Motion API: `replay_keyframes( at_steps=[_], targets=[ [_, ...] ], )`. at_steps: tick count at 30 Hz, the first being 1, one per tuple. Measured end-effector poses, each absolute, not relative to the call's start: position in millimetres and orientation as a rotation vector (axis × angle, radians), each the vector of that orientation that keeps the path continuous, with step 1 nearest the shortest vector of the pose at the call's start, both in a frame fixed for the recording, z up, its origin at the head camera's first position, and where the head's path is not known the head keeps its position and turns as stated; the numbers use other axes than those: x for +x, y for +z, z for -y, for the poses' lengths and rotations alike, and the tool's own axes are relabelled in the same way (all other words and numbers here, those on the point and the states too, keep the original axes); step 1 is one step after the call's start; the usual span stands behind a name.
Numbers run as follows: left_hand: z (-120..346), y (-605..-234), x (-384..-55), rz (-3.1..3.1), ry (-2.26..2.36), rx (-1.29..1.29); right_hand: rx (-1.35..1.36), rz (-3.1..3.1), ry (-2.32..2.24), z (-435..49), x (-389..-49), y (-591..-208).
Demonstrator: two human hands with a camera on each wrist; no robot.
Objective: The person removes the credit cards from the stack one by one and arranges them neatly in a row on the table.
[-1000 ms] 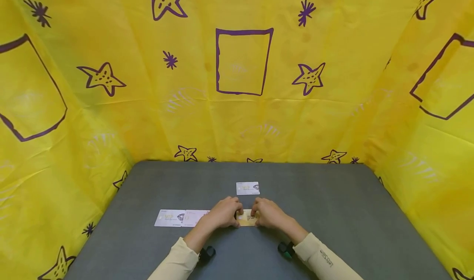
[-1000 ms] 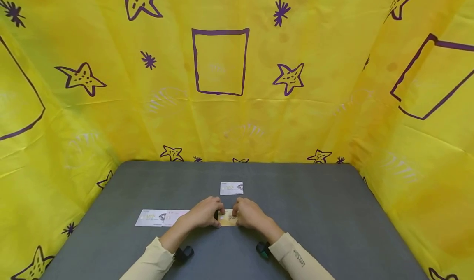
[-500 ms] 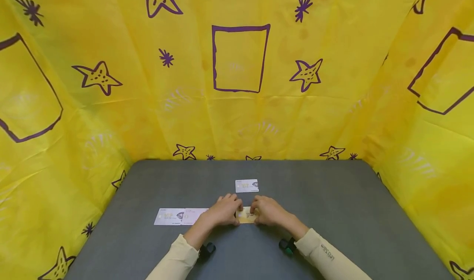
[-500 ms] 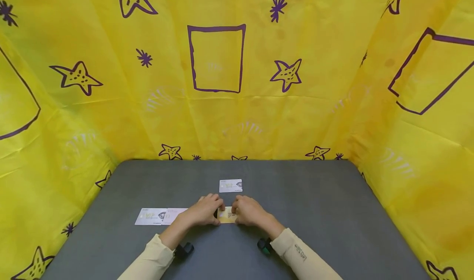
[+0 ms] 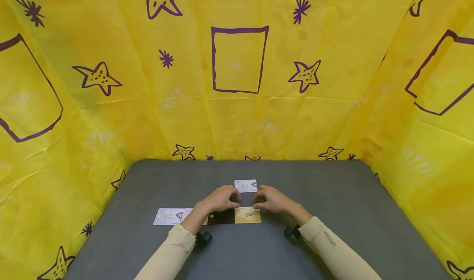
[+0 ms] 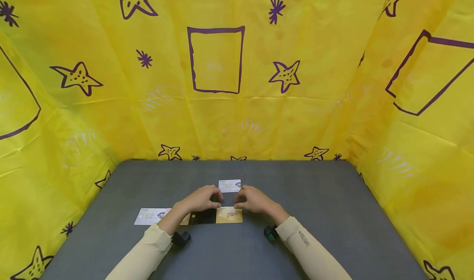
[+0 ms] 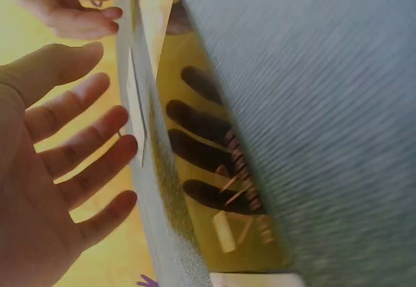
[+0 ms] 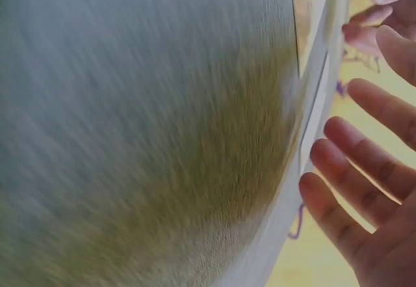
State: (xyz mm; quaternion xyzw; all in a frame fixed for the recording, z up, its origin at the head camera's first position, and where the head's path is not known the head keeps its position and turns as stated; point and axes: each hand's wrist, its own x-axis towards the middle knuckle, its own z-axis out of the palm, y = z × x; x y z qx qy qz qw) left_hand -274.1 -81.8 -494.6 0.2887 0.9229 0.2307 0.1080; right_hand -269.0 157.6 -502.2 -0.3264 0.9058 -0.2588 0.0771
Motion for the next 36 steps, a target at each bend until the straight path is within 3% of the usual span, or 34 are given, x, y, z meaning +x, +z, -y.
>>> replay_keyframes(
  at_steps=[10, 36],
  targets=[
    [77, -504, -302, -2.825, 0.836, 0.682, -0.885, -2.809, -0.818, -159, -299, -503],
    [70, -514, -332, -2.817, 0.709, 0.778, -0.907, -2.781, -0.595, -137, -335, -504]
  ],
)
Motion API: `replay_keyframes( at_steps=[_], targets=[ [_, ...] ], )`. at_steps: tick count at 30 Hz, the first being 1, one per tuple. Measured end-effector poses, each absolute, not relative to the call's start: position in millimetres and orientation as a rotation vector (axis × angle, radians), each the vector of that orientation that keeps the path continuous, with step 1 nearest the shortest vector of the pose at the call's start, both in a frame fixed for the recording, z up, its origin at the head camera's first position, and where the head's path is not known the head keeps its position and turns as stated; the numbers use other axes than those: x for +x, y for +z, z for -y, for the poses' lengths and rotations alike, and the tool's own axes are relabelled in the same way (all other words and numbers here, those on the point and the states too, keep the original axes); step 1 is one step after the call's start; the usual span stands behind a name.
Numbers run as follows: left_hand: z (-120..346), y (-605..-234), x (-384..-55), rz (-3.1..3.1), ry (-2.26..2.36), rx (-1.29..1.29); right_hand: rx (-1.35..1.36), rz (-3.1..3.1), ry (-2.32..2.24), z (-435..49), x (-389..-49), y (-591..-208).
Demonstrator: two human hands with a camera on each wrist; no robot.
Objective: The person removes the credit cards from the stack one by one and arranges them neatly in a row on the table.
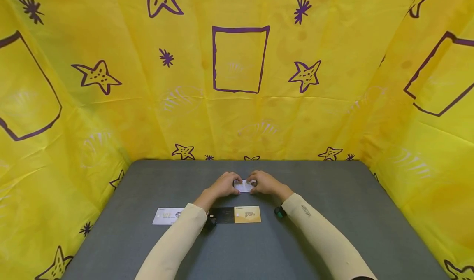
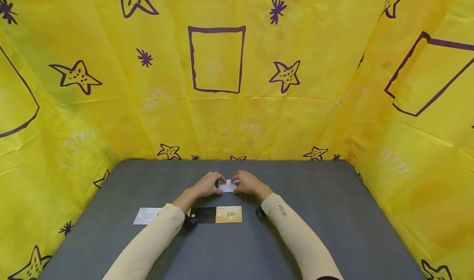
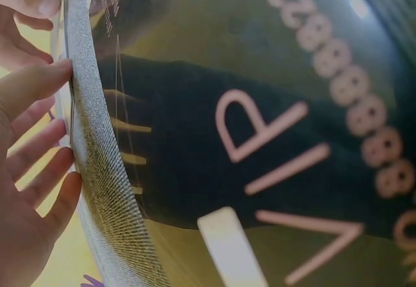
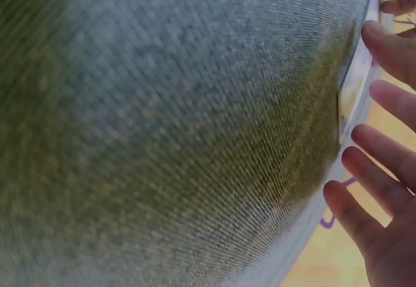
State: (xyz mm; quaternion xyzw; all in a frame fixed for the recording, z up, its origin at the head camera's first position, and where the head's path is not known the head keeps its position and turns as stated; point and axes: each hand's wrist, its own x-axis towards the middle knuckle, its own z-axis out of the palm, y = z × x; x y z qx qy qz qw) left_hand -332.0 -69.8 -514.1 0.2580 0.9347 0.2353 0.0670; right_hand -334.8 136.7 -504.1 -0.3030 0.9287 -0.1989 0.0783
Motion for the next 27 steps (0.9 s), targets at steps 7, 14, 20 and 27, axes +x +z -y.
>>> replay_keyframes(
  at_steps=[7, 14, 20, 27],
  targets=[
    [70.1, -513.4, -333.5, -2.818, 0.712, 0.796, -0.983, -2.789, -0.532, -134.0, -333.9, -503.1],
    [71.5, -515.1, -332.6, -2.818, 0.731, 0.827, -1.04, -2.813, -0.498, -133.0, -335.4, -503.3],
    [74.2, -516.9, -329.5, -2.808, 0.722, 0.849, -1.065, -2.782, -0.565, -133.0, -336.3, -506.0],
    [75.1, -516.5, -331.0, -2.822, 0.735, 0.847, -0.996, -2.815, -0.603, -132.1, -339.2, -506.3]
  ],
)
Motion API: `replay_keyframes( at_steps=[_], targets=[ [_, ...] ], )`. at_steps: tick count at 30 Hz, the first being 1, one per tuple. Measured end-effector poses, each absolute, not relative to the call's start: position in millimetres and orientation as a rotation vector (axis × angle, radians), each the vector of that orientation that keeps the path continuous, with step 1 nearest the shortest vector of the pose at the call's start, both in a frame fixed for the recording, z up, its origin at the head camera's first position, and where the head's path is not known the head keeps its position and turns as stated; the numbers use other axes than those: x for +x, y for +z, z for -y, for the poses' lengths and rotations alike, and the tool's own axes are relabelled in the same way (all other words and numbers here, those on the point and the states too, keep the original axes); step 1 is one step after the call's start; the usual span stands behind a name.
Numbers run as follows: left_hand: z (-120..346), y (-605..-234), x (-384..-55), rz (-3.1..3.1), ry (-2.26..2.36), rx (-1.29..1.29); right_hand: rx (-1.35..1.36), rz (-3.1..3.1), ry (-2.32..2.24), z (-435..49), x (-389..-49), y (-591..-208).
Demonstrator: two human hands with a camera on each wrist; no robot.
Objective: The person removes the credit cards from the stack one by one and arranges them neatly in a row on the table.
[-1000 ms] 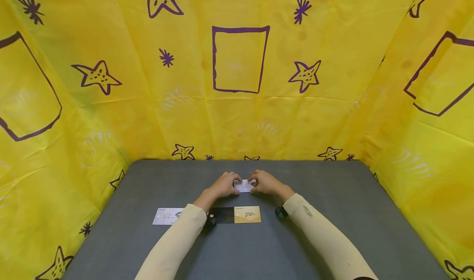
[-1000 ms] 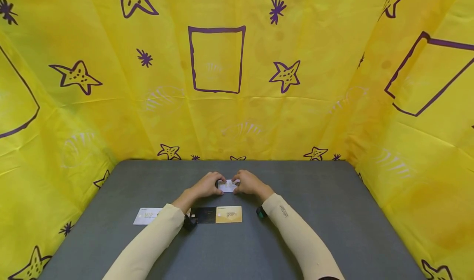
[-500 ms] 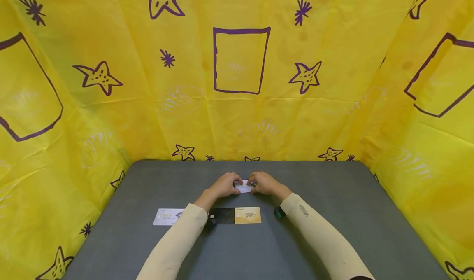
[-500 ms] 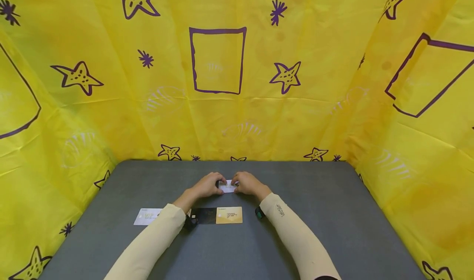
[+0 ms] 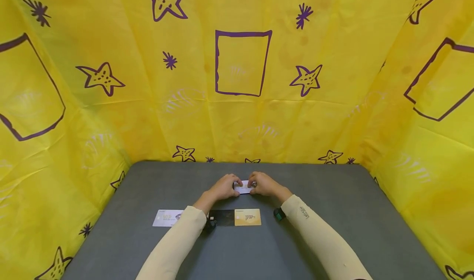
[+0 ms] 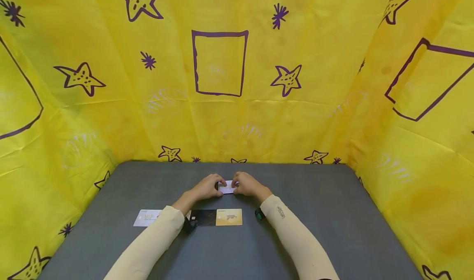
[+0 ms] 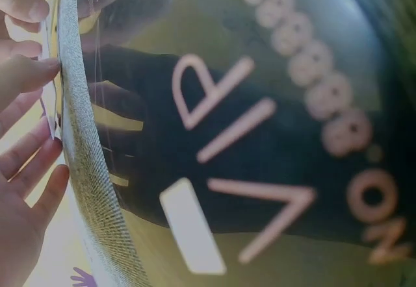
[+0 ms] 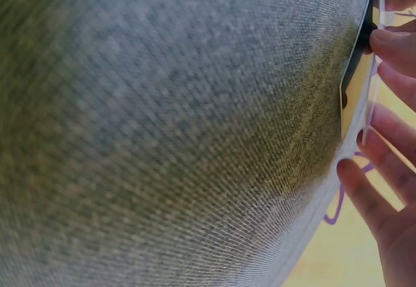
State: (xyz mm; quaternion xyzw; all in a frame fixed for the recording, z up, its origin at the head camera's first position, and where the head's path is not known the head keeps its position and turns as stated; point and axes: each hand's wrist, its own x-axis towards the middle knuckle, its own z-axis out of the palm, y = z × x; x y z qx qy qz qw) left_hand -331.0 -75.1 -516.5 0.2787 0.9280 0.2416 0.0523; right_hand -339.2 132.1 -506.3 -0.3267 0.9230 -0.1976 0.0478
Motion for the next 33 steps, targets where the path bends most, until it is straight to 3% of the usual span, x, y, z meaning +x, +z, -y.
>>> replay_keyframes(
  at_steps=[12, 25, 33],
  targets=[
    [75.0, -517.6, -333.3, -2.805, 0.8, 0.832, -0.903, -2.795, -0.625, -130.6, -338.9, -509.9],
    [77.3, -512.7, -332.5, -2.809, 0.766, 0.828, -1.106, -2.799, -0.568, -134.2, -338.1, -506.2],
    [77.7, -512.7, -333.4, -2.833, 0.805, 0.874, -1.084, -2.822, -0.638, -136.6, -338.8, -504.0]
  ],
)
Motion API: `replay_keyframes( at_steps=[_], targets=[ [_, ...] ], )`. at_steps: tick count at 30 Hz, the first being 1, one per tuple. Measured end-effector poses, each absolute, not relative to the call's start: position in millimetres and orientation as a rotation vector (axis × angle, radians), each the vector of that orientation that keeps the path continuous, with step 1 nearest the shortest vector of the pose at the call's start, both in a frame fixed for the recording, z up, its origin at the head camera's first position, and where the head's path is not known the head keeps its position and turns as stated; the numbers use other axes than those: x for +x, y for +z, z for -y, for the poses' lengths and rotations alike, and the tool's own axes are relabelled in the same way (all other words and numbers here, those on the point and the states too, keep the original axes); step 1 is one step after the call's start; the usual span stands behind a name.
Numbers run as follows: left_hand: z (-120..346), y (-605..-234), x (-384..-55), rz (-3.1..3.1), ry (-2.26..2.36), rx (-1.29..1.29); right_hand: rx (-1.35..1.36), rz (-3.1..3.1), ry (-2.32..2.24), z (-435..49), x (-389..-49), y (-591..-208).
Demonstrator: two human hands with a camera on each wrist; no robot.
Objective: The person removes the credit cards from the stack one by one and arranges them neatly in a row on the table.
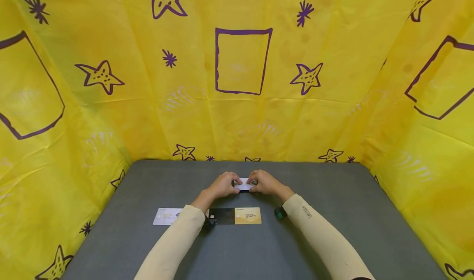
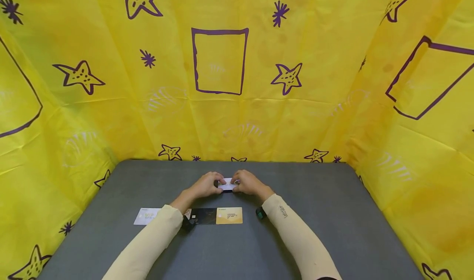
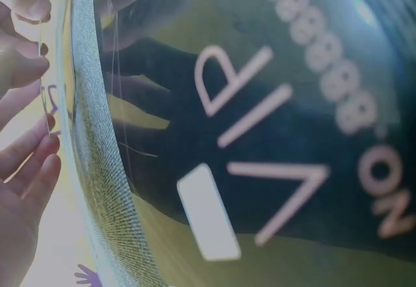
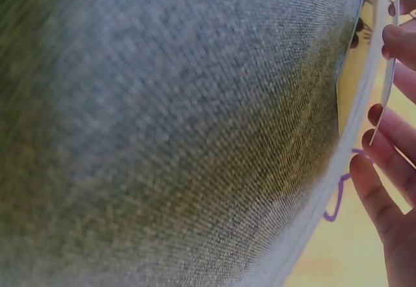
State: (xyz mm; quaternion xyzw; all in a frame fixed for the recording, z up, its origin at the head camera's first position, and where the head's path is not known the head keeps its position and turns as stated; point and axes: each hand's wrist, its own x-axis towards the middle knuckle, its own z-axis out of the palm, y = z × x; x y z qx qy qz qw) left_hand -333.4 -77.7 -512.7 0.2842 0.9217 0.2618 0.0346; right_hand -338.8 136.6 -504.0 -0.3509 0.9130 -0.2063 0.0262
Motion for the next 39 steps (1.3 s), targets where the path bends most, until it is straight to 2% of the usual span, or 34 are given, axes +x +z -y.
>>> replay_keyframes(
  at_steps=[17, 39],
  targets=[
    [72, -507, -327, -2.82, 0.911, 0.84, -1.069, -2.848, -0.723, -153, -332, -502],
    [54, -495, -297, -2.775, 0.975, 0.881, -1.118, -2.862, -0.809, -175, -296, -491]
  ],
)
